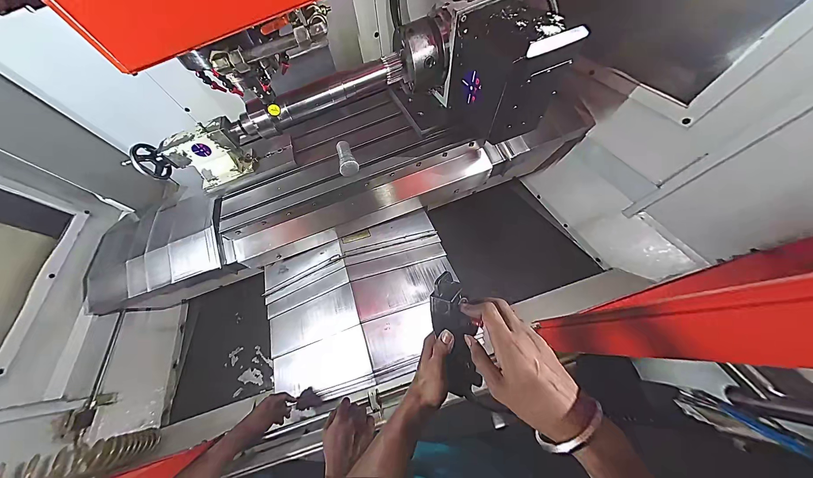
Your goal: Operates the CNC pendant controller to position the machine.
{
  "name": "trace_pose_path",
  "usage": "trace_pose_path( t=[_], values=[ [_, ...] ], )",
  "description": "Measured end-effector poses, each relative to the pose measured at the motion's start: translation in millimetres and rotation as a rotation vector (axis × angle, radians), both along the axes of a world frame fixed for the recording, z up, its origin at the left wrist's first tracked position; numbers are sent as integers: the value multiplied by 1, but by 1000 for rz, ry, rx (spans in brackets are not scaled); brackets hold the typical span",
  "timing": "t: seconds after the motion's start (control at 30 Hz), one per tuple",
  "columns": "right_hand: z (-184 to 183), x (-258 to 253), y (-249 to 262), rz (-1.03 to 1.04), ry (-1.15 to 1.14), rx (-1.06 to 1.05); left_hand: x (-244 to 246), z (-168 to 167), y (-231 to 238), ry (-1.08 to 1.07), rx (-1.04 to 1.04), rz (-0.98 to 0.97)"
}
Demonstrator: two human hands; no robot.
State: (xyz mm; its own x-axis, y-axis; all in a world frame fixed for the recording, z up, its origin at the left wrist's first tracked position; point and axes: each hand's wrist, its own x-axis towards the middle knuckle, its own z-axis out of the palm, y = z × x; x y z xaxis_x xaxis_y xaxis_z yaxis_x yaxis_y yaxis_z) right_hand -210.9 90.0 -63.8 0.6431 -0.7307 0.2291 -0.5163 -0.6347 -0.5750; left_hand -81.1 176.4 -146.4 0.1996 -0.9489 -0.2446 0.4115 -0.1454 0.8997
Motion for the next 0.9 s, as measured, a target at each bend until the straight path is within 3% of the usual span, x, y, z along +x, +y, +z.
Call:
trace_pose_path(
  t=[0.13,0.27,0.37,0.5,0.67,0.9],
  values=[
    [7,-11,-2,-34,-190,-35,-8,19,-2,-51,-4,-31],
    [-2,-23,4,-204,-35,-30,-13,2,-1,34,-99,-56],
    [3,-26,12,-123,-80,-75,-15,5,-3,28,-116,-85],
    [21,-36,11,-38,-350,-96,-14,30,-8,-16,-142,-148],
    [27,-42,23,-322,-81,-47,-13,30,-11,52,-264,-193],
    [37,-30,44,-349,-73,13,-3,34,-2,80,-304,-241]
  ],
)
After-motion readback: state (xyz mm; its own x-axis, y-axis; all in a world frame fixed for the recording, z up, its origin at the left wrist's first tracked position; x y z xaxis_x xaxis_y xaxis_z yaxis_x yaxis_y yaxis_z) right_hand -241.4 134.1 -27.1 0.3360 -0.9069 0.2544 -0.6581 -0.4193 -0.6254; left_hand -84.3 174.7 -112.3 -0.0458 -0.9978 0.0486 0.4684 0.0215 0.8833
